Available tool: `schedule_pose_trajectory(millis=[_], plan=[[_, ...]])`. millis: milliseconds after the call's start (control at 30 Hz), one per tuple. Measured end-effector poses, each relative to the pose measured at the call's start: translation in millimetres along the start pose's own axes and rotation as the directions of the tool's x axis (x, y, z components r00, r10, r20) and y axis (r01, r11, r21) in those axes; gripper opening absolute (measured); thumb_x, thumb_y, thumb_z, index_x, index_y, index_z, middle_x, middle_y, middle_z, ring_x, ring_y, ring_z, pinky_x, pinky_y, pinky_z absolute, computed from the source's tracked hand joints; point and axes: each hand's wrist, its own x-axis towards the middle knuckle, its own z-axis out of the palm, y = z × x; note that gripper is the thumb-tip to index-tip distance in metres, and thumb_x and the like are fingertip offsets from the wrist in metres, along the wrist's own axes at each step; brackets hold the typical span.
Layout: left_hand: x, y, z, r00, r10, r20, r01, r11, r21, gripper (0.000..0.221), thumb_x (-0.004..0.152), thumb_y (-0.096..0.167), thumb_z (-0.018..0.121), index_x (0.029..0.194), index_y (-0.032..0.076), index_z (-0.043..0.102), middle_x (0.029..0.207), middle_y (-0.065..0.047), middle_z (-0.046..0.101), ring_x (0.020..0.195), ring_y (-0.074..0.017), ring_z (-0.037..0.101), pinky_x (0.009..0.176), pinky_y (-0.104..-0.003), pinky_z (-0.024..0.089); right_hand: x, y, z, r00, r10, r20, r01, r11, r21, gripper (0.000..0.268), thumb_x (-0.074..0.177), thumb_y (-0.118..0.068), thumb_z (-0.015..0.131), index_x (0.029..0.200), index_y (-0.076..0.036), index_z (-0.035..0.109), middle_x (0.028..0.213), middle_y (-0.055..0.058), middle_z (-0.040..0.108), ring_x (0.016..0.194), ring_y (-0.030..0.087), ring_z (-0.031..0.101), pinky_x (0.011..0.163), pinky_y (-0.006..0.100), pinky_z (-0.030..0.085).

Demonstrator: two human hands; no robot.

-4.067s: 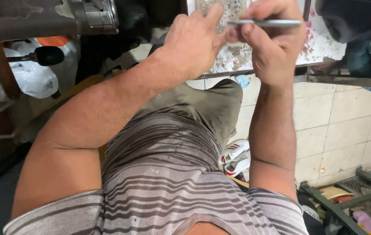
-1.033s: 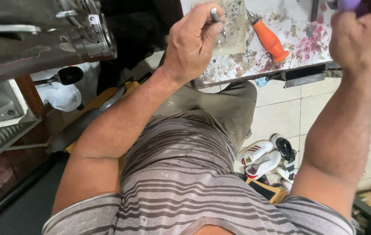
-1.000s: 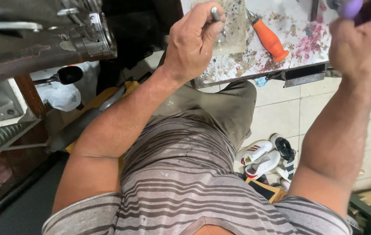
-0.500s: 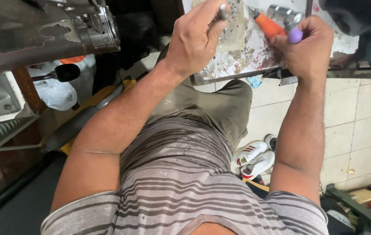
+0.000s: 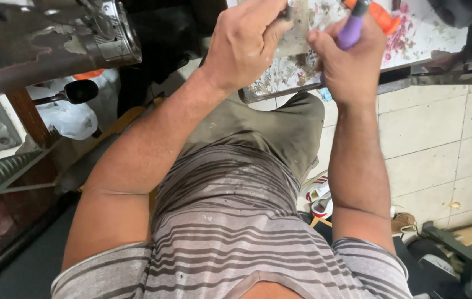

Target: Repairing a shoe buckle by applying a reinforcement strip and using a punch and hammer to secure it.

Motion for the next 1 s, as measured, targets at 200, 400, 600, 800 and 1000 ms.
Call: schedule_pose_trajectory(millis=[200,400,600,800,1000], plan=[[7.5,12.4,-8.1,0.999,-0.033,0.007,0.034,0.996,-0.078,0.013,0.094,-0.008,0.055,0.091,0.003,0.049,0.078,-0.006,0.043,0.067,-0.0242,0.037,0.059,-0.038,0.033,22.7,13.7,9.6,1.000,0.016,-0.020,-0.021,0.972,-0.233,0.050,0.080,0.000,0.099,0.082,-0.016,0.051,0.077,-0.004,0.062,0.069,0.006,0.054,0.062,0.025,0.048],[6.6,11.5,-10.9,0.999,-0.026,0.040,0.032,0.990,-0.135,0.008,0.100,-0.005,0.056,0.104,0.001,0.056,0.084,-0.008,0.052,0.070,-0.0258,0.045,0.064,-0.037,0.040,23.4,11.5,8.7,0.996,0.089,0.016,-0.083,0.970,-0.228,0.048,0.084,0.002,0.097,0.083,-0.015,0.051,0.076,-0.003,0.065,0.066,0.006,0.059,0.056,0.026,0.055],[1.2,4.8,-9.1,0.995,-0.046,0.083,0.059,0.985,-0.160,0.012,0.104,0.000,0.056,0.115,0.002,0.059,0.093,-0.011,0.064,0.076,-0.0272,0.058,0.069,-0.037,0.047,22.5,6.9,6.6,0.988,0.146,0.055,-0.138,0.982,-0.129,0.042,0.088,0.007,0.091,0.089,-0.013,0.053,0.076,0.001,0.066,0.065,0.009,0.067,0.053,0.028,0.060],[12.3,10.4,-13.3,0.992,-0.006,0.124,0.023,0.990,-0.140,0.011,0.109,0.009,0.046,0.105,0.001,0.052,0.085,-0.011,0.048,0.071,-0.0305,0.043,0.065,-0.040,0.038,23.5,14.5,7.3,0.995,0.091,0.050,-0.087,0.993,-0.083,0.042,0.083,0.010,0.088,0.091,-0.010,0.052,0.077,0.003,0.068,0.061,0.010,0.062,0.051,0.028,0.054],[9.6,12.8,-14.4,0.991,-0.086,0.105,0.097,0.990,-0.104,0.009,0.110,0.012,0.048,0.103,0.006,0.051,0.085,-0.004,0.048,0.068,-0.0228,0.042,0.059,-0.036,0.037,21.4,11.9,8.4,0.994,0.100,0.040,-0.097,0.993,-0.071,0.046,0.084,0.010,0.089,0.091,-0.011,0.049,0.076,0.002,0.064,0.058,0.010,0.060,0.049,0.028,0.056]])
